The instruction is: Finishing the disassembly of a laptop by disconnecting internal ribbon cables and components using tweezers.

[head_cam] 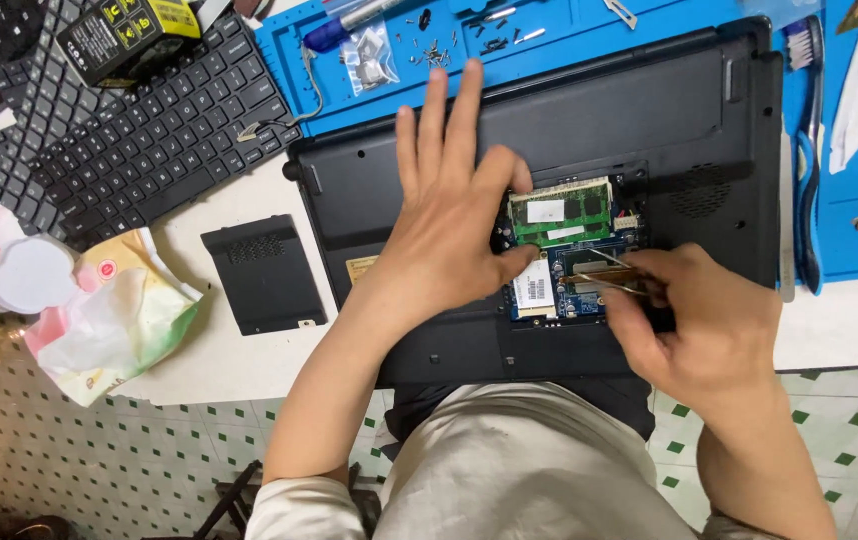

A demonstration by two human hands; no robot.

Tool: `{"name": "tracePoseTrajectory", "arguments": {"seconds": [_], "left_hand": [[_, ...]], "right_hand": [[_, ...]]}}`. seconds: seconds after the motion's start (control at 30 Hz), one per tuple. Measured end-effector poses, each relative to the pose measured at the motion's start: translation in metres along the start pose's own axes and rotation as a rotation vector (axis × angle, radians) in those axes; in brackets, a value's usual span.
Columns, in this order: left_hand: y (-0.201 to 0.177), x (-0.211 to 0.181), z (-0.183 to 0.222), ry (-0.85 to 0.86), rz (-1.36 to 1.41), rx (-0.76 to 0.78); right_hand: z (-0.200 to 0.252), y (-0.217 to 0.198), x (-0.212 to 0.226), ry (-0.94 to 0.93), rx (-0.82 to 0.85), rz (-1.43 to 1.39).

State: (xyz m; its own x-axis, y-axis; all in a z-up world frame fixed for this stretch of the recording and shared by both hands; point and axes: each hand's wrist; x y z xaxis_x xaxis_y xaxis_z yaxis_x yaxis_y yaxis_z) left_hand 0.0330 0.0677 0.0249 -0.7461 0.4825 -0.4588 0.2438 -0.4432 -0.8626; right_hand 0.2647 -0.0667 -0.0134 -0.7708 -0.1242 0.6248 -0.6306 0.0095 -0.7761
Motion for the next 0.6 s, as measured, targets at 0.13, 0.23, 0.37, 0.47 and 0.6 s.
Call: {"name": "tracePoseTrajectory", "arguments": {"seconds": [0.13,0.23,0.37,0.47,0.6], "left_hand": [[0.0,0.003,-0.008,-0.081,-0.063,0.028],[0.006,0.008,-0.012,-0.121,-0.104,0.031],[0.008,0.01,-0.02,-0.171,-0.111,0.051],[0.009,0.009,-0.024,-0.209,-0.127,0.094],[0.008,0.008,-0.026,-0.224,-0.143,0.121]], "right_hand": [[-0.027,-0.014,0.013,-0.204,0.082,-0.075],[-0.041,-0.012,0.014,-0.515,0.126,0.08],[-0.049,-0.005,0.009,-0.716,0.146,0.264],[-0.05,-0.003,0.007,-0.739,0.163,0.288],[-0.051,-0.004,0.005,-0.747,0.187,0.328]]}}
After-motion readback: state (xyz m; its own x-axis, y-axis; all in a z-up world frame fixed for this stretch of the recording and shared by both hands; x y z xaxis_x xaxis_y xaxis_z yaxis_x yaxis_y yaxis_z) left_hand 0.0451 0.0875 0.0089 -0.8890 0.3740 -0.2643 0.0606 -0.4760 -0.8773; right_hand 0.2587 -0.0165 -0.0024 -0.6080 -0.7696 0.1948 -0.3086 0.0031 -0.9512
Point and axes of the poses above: each hand's wrist, its own z-axis away from the middle knuckle, its own y-axis out of the palm, x = y × z, and after that the axes turned 9 degrees about -z, right-handed
